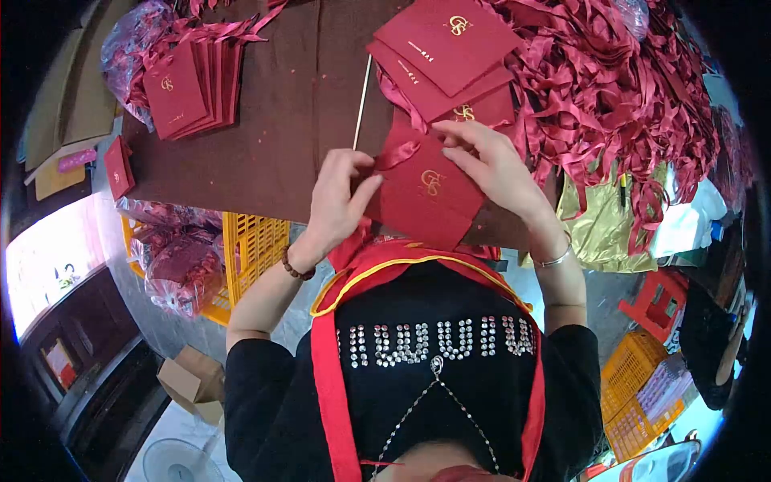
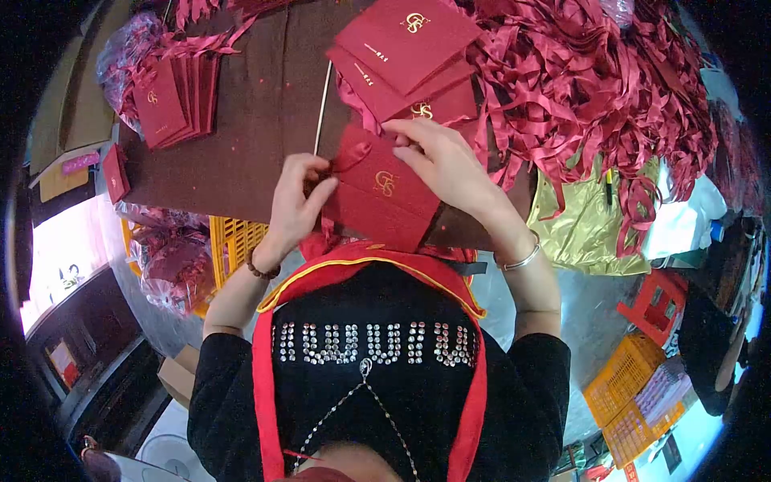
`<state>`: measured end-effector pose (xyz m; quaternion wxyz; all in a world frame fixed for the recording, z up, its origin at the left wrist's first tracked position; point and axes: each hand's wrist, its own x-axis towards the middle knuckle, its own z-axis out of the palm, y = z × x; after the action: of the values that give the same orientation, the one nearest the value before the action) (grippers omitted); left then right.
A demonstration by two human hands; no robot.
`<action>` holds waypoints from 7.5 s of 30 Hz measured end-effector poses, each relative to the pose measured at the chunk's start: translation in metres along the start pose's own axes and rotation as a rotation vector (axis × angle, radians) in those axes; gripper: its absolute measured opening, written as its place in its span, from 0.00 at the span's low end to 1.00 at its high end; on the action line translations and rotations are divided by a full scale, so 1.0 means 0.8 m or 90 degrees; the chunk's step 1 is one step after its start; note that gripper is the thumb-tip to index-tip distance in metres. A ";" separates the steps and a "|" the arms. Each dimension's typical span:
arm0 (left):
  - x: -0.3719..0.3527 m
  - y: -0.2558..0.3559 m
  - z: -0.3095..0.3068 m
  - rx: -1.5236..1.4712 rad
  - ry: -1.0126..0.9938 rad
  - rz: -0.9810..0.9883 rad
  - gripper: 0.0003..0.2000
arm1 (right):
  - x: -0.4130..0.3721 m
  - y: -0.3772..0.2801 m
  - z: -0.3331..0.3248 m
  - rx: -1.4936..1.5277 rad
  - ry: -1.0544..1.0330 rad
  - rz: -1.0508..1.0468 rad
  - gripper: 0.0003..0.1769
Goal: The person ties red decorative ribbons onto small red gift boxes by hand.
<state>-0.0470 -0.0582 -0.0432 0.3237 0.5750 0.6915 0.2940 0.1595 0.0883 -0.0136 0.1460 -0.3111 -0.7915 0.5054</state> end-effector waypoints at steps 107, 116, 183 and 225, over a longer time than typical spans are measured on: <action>0.017 0.074 0.035 -0.047 0.121 0.171 0.08 | -0.050 0.016 0.007 0.332 -0.069 0.287 0.15; 0.018 0.079 0.045 -0.106 0.114 0.126 0.17 | -0.050 0.018 0.009 0.334 -0.075 0.273 0.15; 0.072 0.088 -0.024 0.145 -0.128 0.190 0.08 | -0.066 -0.024 0.025 -0.009 0.091 -0.052 0.15; 0.150 0.099 -0.027 -0.200 -0.305 -0.066 0.07 | -0.044 -0.017 0.028 0.055 -0.050 -0.027 0.09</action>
<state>-0.0314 0.0724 0.0184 0.5776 0.5346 0.5699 0.2362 0.1696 0.0456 -0.0088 0.1388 -0.2679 -0.7805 0.5476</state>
